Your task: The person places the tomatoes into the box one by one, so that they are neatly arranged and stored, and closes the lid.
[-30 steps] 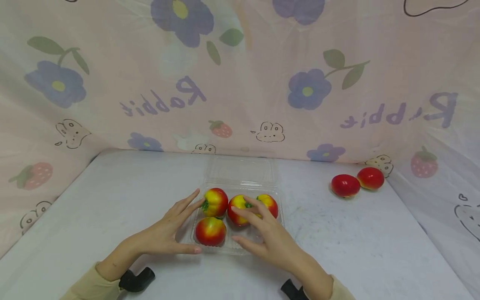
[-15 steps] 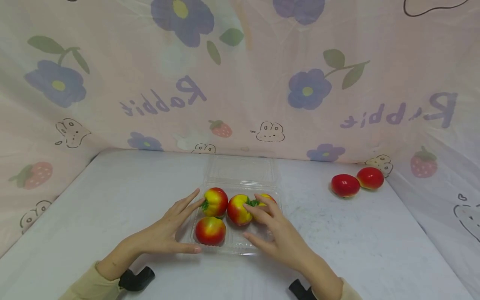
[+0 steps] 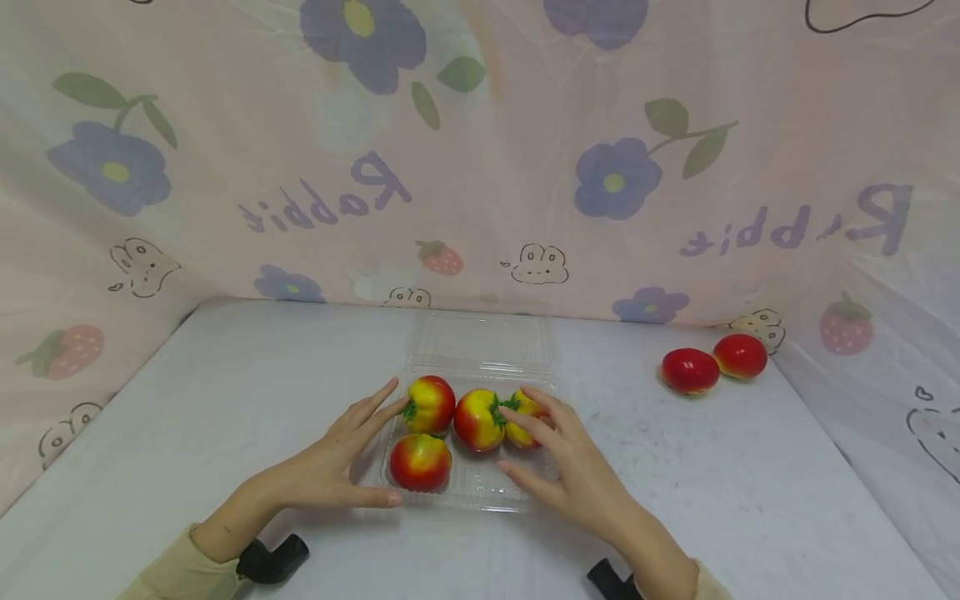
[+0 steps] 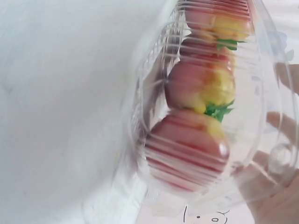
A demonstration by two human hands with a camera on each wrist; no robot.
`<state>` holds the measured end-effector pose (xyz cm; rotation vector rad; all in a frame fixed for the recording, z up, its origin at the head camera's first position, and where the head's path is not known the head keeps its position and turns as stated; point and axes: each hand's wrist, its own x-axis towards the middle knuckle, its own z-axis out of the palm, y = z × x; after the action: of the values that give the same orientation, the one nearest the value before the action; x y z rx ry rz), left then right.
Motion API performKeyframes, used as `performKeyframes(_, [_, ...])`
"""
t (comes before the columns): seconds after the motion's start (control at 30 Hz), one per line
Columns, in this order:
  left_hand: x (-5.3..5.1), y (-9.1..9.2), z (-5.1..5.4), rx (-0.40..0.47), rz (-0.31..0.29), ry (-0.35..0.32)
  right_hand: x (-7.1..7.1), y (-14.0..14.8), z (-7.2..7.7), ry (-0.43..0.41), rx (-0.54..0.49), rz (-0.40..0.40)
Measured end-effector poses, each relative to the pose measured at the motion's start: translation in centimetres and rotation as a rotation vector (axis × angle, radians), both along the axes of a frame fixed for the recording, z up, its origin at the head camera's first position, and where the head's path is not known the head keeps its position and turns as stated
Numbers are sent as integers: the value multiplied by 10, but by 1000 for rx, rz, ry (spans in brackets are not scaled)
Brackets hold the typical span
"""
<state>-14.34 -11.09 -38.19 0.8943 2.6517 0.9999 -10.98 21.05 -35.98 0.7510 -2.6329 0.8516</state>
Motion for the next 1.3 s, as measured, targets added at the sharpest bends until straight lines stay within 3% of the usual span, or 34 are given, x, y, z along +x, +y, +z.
performKeyframes(0.23, [0,0,0,3,-2,4,-1,5,0,49,29,-22])
performKeyframes(0.63, [0,-1,0,6,-1,4,-3,17,0,16,-3,-48])
performKeyframes(0.93, [0,0,1,-3,0,12,-7,28,0,65,-11,-51])
performKeyframes(1.3, [1,0,1,-5,2,4,-11,40,2,54,5,-83])
